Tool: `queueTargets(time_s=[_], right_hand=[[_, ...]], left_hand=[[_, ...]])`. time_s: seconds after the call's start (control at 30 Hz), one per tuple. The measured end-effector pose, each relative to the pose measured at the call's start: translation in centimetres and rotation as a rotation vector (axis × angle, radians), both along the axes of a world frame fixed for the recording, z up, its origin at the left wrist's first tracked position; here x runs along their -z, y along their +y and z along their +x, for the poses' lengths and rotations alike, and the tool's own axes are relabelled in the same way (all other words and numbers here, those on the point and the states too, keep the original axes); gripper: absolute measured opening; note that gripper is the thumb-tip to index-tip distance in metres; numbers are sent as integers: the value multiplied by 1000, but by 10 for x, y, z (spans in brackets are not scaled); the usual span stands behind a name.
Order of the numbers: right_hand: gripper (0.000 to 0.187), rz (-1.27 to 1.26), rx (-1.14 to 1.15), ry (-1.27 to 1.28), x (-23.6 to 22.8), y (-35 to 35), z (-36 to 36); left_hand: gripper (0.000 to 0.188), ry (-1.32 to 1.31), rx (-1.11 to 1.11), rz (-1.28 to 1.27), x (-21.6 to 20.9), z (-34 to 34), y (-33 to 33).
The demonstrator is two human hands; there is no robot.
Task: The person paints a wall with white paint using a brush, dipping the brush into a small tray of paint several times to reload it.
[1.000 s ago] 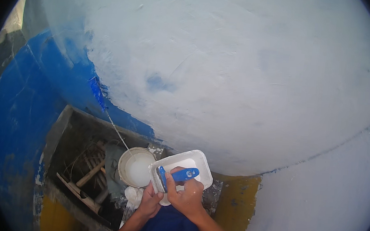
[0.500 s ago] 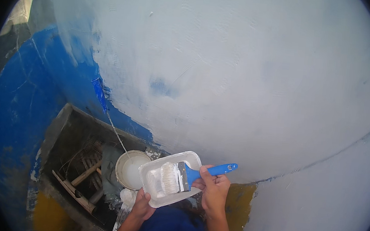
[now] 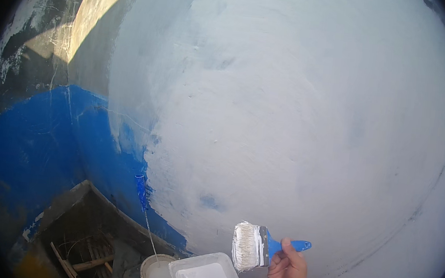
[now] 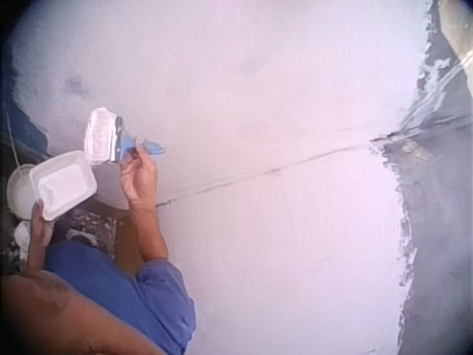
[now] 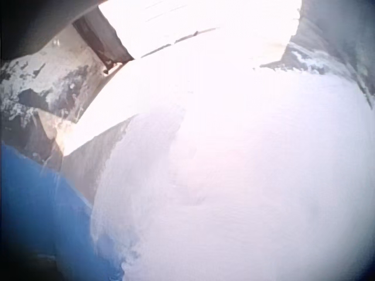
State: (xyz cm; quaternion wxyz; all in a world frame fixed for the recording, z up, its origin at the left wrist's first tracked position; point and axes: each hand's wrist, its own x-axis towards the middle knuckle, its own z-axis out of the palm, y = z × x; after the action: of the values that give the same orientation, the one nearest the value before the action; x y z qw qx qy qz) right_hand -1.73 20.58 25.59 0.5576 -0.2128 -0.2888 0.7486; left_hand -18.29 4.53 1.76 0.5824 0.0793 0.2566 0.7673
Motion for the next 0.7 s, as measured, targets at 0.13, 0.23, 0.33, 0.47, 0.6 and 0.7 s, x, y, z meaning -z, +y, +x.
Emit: queueTargets(time_s=[0.13, 0.23, 0.33, 0.47, 0.6, 0.7], right_hand=[[17, 664, 321, -159, -142, -6, -43], [22, 1262, 485, -251, -227, -5, -83], [16, 1742, 800, -346, -301, -4, -144], [6, 2163, 1105, -305, -399, -12, -214], [17, 2324, 1542, -665, -444, 34, -266], [15, 2557, 1542, -936, -366, 55, -319]], left_hand=[[51, -6, -15, -12, 4, -10, -6], [51, 3, -42, -25, 9, -16, -11], [52, -1, -98, -50, 10, -19, -17], [54, 12, -179, -20, 6, -21, -23], [53, -27, -234, -114, 14, -26, -23], [52, -58, -307, -134, 9, -33, -31]])
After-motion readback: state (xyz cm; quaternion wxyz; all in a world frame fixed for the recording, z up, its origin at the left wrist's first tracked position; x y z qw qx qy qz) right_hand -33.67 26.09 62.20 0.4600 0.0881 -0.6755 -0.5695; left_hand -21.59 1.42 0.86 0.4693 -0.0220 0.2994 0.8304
